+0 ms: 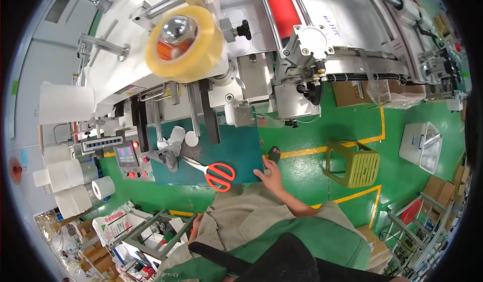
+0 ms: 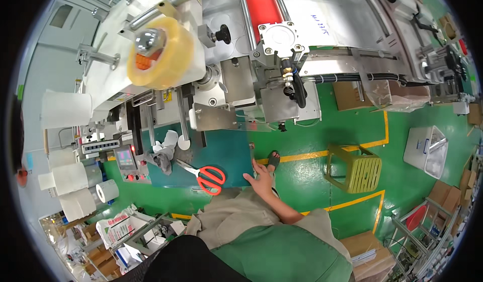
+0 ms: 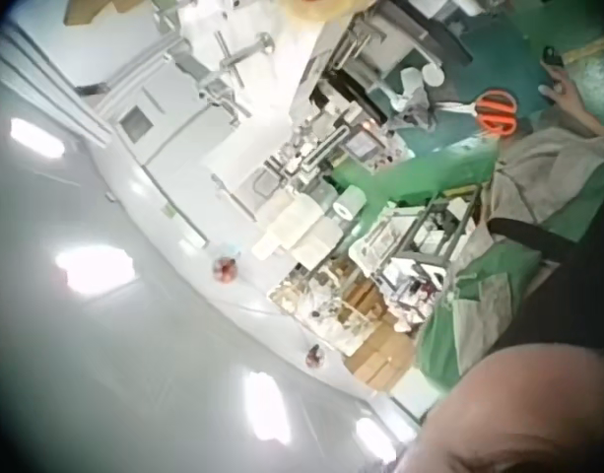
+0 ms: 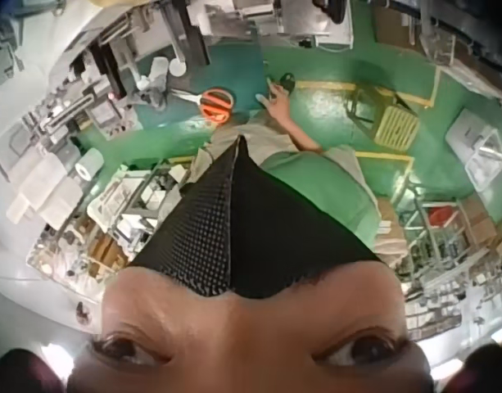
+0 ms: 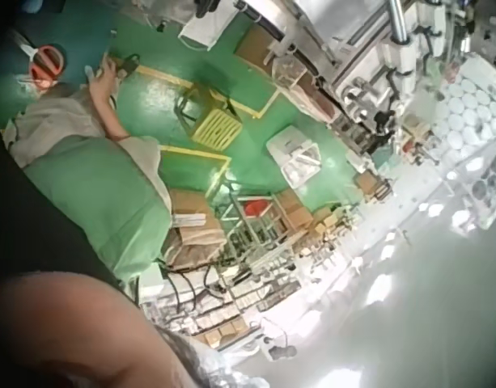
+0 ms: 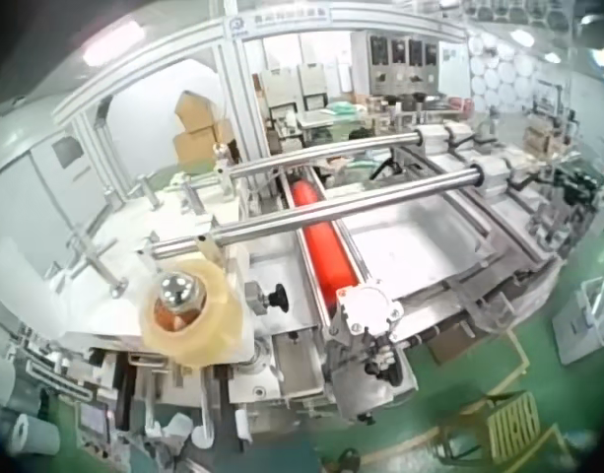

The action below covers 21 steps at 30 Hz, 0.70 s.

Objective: The person operates an industrial machine using its control panel touchscreen and buttons. The person then gathers, aligns, and stacks circular cutout discs from a collection box by hand.

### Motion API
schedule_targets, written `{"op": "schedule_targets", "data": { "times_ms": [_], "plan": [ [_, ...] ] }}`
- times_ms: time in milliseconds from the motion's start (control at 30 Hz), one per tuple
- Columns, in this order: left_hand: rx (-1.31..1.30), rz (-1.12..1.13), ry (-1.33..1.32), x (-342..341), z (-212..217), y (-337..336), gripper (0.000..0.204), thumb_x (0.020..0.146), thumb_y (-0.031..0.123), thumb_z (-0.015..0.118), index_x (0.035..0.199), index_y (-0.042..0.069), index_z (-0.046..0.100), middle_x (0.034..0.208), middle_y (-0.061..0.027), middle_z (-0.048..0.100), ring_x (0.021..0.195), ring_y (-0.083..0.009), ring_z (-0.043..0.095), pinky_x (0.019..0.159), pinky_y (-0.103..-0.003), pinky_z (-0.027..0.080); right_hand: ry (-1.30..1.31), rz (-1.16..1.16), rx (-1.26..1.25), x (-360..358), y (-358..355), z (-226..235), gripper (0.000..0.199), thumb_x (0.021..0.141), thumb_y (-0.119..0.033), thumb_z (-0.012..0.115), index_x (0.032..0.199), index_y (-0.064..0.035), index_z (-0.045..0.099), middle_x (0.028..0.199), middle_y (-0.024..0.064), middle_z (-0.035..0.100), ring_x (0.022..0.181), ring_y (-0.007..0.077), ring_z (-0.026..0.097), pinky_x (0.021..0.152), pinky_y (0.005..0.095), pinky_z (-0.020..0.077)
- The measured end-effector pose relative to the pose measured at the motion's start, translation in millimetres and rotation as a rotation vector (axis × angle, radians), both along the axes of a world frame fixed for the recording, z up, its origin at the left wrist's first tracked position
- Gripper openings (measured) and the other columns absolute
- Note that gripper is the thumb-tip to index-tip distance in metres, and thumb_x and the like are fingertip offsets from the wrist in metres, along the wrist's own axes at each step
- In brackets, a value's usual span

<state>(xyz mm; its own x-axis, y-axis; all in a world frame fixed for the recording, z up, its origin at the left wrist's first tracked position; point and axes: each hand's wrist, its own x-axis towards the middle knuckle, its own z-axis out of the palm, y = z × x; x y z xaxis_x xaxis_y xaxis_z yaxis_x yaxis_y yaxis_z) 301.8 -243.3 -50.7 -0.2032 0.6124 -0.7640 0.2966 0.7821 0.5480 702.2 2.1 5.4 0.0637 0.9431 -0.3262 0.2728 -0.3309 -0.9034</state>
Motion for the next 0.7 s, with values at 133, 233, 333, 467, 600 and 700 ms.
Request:
{"op": "schedule_targets", "data": {
  "times_ms": [133,233,333,467,600,700],
  "plan": [
    [0.052,0.241,-0.052,-17.3,18.9,30.3,0.032,0.080,0.015,0.054,0.111,0.006,0.056,0.087,-0.0072,0.061,0.069,-0.0146,0.058,0.056,-0.025,0.046,-0.161,0.053,0.073,-2.1,-5.8,-26.7,0.068,0.069,-0.034,0.073,0.126,-0.0067,0.047,0.104,0.0135,0.050,0.097,0.0240,0.051,0.085,0.0313,0.0407],
    [0.068,0.393,0.047,-59.7,31.4,59.1,0.033,0.079,0.012,0.055,0.112,0.005,0.055,0.086,-0.0080,0.060,0.069,-0.0158,0.058,0.056,-0.028,0.048,-0.149,0.035,0.014,-1.1,-6.1,-25.1,0.069,0.069,-0.035,0.073,0.126,-0.0088,0.047,0.108,0.0153,0.049,0.099,0.0249,0.050,0.085,0.0308,0.0406],
    [0.179,0.373,0.171,-117.7,28.0,75.9,0.033,0.081,0.011,0.054,0.113,0.009,0.053,0.091,-0.0066,0.059,0.065,-0.0138,0.056,0.052,-0.025,0.046,-0.139,0.011,-0.001,-1.4,-2.0,-32.6,0.069,0.066,-0.043,0.072,0.126,-0.0166,0.048,0.113,0.0136,0.051,0.099,0.0257,0.052,0.088,0.0332,0.0379],
    [0.395,0.376,0.333,-147.3,33.0,106.5,0.034,0.078,0.002,0.053,0.112,0.003,0.053,0.090,-0.0073,0.056,0.068,-0.0134,0.054,0.059,-0.027,0.049,-0.112,0.027,-0.036,-0.3,0.0,-40.5,0.070,0.067,-0.043,0.072,0.127,-0.0157,0.047,0.113,0.0145,0.052,0.106,0.0269,0.050,0.092,0.0340,0.0387],
    [0.571,0.372,0.432,-146.6,43.6,139.2,0.039,0.077,-0.001,0.052,0.115,0.003,0.049,0.095,-0.0085,0.054,0.078,-0.0155,0.054,0.066,-0.028,0.049,-0.148,0.005,0.007,2.4,1.0,-38.8,0.071,0.066,-0.041,0.073,0.127,-0.0141,0.048,0.110,0.0135,0.054,0.097,0.0243,0.053,0.083,0.0309,0.0419],
    [0.643,0.360,0.550,-136.0,46.8,154.0,0.048,0.075,-0.002,0.055,0.121,0.003,0.044,0.114,-0.0125,0.048,0.105,-0.0224,0.048,0.082,-0.034,0.045,-0.137,0.022,-0.024,3.2,5.2,-34.9,0.074,0.064,-0.044,0.073,0.126,-0.0127,0.048,0.113,0.0140,0.055,0.097,0.0236,0.054,0.082,0.0312,0.0424]
  ]
}}
